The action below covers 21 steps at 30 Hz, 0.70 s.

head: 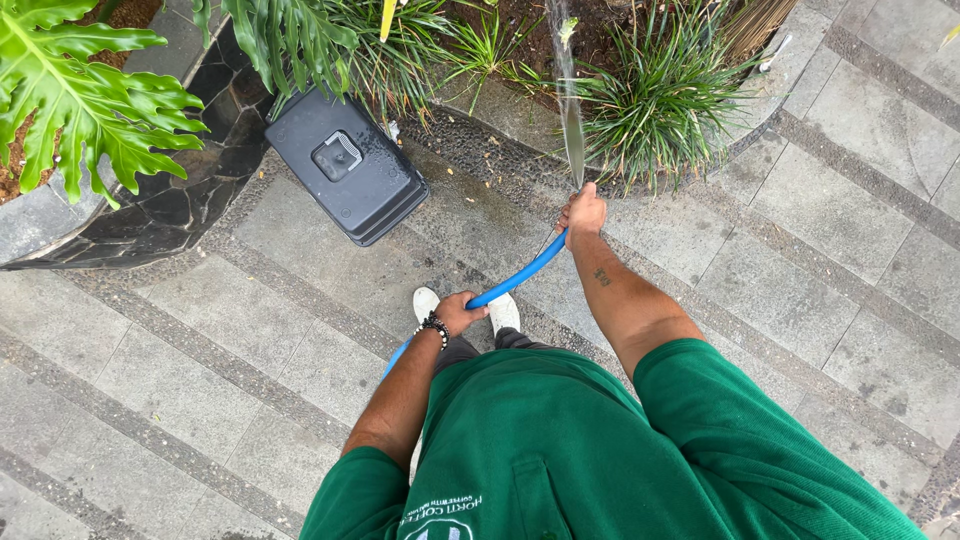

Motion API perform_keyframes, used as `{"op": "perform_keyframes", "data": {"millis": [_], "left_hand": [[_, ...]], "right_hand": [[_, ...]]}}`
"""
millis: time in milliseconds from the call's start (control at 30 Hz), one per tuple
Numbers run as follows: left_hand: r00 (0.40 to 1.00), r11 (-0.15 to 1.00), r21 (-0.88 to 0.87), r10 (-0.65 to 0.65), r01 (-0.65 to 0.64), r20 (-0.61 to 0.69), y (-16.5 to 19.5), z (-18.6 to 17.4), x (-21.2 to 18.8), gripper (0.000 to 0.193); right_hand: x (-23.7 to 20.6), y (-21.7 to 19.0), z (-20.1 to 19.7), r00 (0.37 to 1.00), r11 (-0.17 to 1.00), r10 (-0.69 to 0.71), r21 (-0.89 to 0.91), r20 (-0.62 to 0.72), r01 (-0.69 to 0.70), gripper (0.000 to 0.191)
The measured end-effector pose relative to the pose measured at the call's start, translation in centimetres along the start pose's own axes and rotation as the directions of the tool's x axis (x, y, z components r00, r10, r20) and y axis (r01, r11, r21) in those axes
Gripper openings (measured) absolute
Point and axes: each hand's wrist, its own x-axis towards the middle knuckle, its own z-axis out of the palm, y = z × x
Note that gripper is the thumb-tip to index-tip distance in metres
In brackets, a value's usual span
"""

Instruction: The person holds a blue hose and sprays water onto plants in a raised garden bed, moving the stream across different planters. They briefly pick up a plastic wrapper and a spoon from the ground, place them in a trash bin, and resume watering the plants.

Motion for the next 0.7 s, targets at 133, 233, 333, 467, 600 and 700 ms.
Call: {"op": "perform_keyframes", "data": {"millis": [133, 233, 333, 467, 600, 700], "left_hand": [[1.0, 1.0, 0.005, 0.005, -0.005, -0.004, -0.08, 0.17, -0.11, 0.046], [1.0, 1.0, 0.022, 0.013, -0.013, -0.001, -0.1, 0.32, -0.19, 0.045], [1.0, 1.0, 0.02, 0.004, -0.004, 0.008, -0.14, 0.46, -0.35, 0.043], [1.0, 1.0, 0.027, 0.0, 0.0, 0.017, -0.24, 0.51, -0.47, 0.042], [1.0, 1.0, 0.018, -0.012, 0.012, 0.014, -0.29, 0.5, -0.5, 0.043], [1.0, 1.0, 0.012, -0.014, 0.014, 0.01, -0.3, 0.51, -0.53, 0.043]], "right_hand": [[-0.1, 0.17, -0.17, 1.0, 0.999, 0.019, -0.027, 0.012, -0.018, 0.042], [-0.39, 0.17, -0.33, 0.999, 0.997, 0.04, -0.07, 0.029, -0.038, 0.041], [-0.64, 0.2, -0.32, 0.998, 0.993, 0.049, -0.11, 0.036, -0.045, 0.04], [-0.56, 0.35, -0.24, 0.998, 0.99, 0.051, -0.135, 0.047, -0.044, 0.04], [-0.37, 0.62, -0.31, 0.996, 0.991, 0.067, -0.119, 0.055, -0.06, 0.041], [-0.36, 0.72, -0.41, 0.997, 0.994, 0.065, -0.092, 0.04, -0.061, 0.043]]}}
